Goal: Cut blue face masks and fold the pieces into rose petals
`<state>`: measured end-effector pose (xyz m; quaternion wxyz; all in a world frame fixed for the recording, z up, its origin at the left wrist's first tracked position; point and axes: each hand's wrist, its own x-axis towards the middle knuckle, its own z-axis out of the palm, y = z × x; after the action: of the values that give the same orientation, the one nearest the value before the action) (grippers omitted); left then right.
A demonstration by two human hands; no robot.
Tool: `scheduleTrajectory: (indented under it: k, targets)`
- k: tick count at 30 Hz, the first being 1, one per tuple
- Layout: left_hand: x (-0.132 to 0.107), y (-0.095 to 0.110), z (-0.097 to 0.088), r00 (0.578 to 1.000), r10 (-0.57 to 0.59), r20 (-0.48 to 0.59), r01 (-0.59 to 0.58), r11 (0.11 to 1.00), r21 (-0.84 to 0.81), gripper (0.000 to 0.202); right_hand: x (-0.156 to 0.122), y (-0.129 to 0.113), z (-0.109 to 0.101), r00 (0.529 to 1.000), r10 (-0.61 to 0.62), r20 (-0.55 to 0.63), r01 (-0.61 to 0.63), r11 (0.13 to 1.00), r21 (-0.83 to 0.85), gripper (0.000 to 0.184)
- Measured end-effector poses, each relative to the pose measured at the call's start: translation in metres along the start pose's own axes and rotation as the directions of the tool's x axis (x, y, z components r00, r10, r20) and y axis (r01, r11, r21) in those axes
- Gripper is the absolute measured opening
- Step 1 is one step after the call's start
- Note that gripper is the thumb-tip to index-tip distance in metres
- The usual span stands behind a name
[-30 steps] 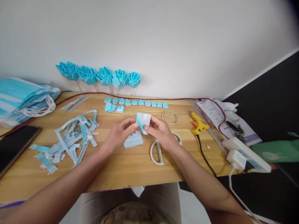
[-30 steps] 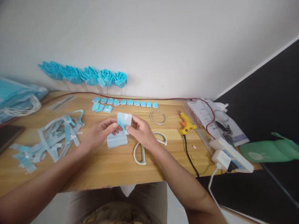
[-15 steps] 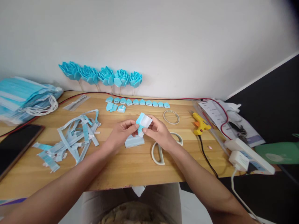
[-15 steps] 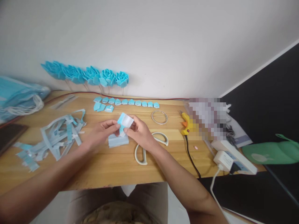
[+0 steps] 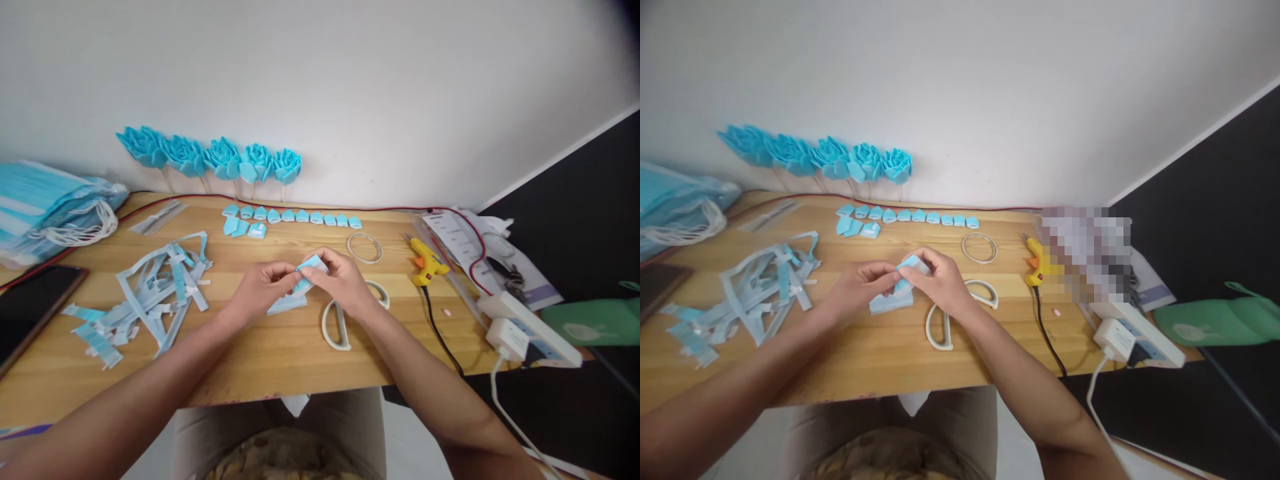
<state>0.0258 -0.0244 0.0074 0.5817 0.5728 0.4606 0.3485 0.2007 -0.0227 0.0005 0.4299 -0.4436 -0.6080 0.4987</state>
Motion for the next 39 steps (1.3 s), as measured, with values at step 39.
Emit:
scheduleTrajectory:
  k: [39]
  targets:
    - [-0.002, 0.006, -0.004, 1.000, -0.019, -0.008, 0.019, 0.999, 0.029, 0.039, -0.002, -0.007, -0.004, 0.948, -0.301, -0.105, 0.239, 0.889, -0.390, 0.005]
